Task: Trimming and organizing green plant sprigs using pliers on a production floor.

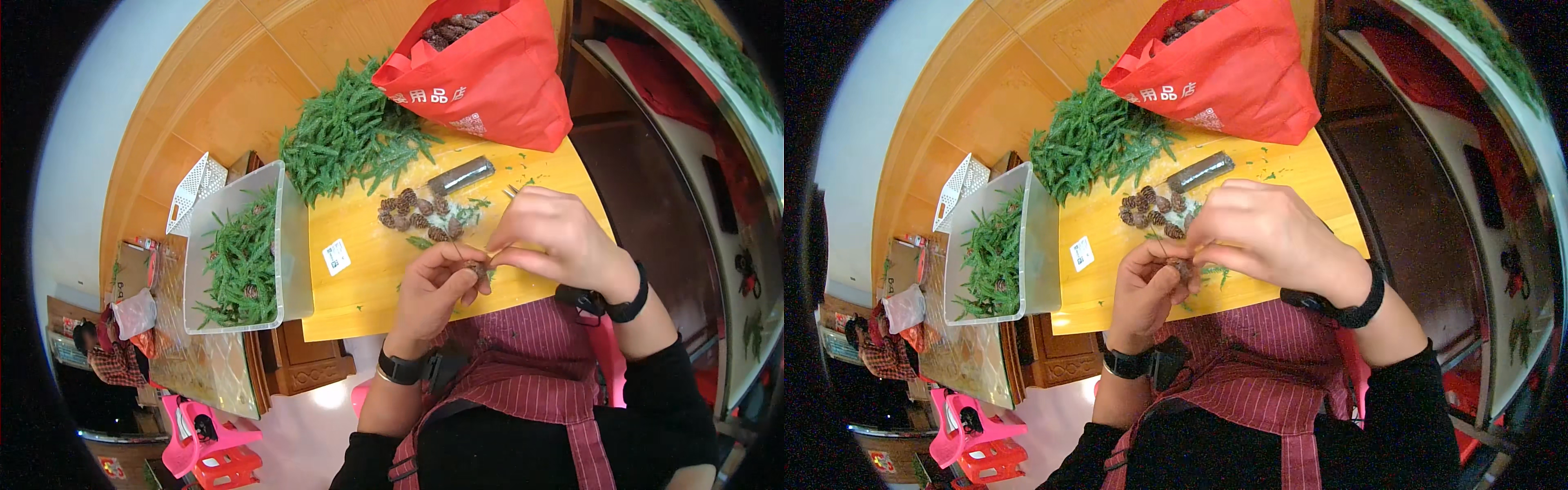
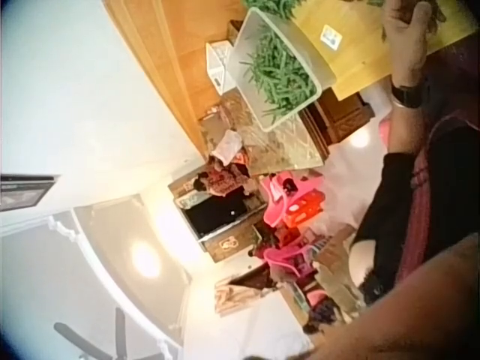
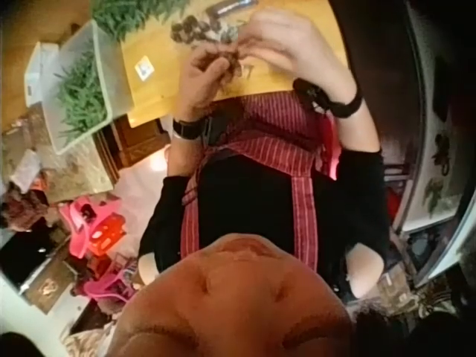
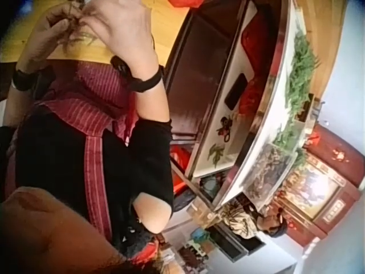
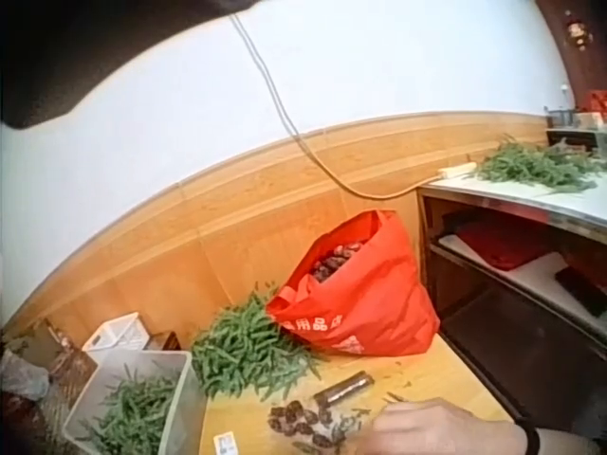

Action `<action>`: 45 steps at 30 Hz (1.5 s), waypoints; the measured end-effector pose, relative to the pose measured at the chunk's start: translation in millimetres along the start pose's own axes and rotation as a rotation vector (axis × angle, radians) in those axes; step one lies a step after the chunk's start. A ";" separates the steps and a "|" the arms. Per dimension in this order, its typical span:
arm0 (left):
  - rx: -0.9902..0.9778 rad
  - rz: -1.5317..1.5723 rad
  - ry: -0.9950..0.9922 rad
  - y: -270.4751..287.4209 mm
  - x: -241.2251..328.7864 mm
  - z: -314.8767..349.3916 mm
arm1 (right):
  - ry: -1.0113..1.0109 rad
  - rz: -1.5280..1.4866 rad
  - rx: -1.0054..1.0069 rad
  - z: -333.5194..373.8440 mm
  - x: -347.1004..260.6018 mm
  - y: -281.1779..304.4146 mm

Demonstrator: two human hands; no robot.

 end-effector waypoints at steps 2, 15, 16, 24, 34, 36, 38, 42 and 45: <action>0.007 0.000 -0.004 -0.5 2.6 2.5 | -0.155 -0.210 0.025 4.8 4.6 -8.4; -0.096 0.025 0.139 -9.5 2.2 3.6 | -0.218 -1.056 -0.089 14.6 18.2 -38.7; -0.086 0.024 0.138 -9.7 1.4 3.4 | -0.196 -1.075 -0.080 15.0 18.5 -38.5; -0.085 -0.035 0.194 -5.5 -1.5 4.9 | -0.148 -0.798 -0.034 15.9 12.4 -27.2; -0.076 0.057 0.049 -9.7 3.1 4.6 | -0.322 -1.093 0.085 26.4 3.9 -31.0; -0.083 0.056 0.031 -7.8 0.1 4.7 | -0.326 -0.979 0.067 22.5 -0.5 -29.3; -0.088 0.052 0.011 -7.2 0.7 5.1 | -0.324 -0.867 0.048 20.8 -1.0 -29.4; -0.065 -0.037 0.050 -9.7 7.3 6.1 | -0.346 -0.764 0.039 19.3 -0.2 -26.7; -0.073 -0.075 0.078 -9.6 7.1 5.1 | -0.344 -0.675 0.033 17.4 -2.7 -22.9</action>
Point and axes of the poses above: each hand's wrist, its own z-axis away from the middle knuckle, its own y-axis out of the back of the hand, x = y × z, the point moved 2 cm from there along -z, towards the middle knuckle, and after that the axes turned 8 degrees about -x, right-handed, at the moved point
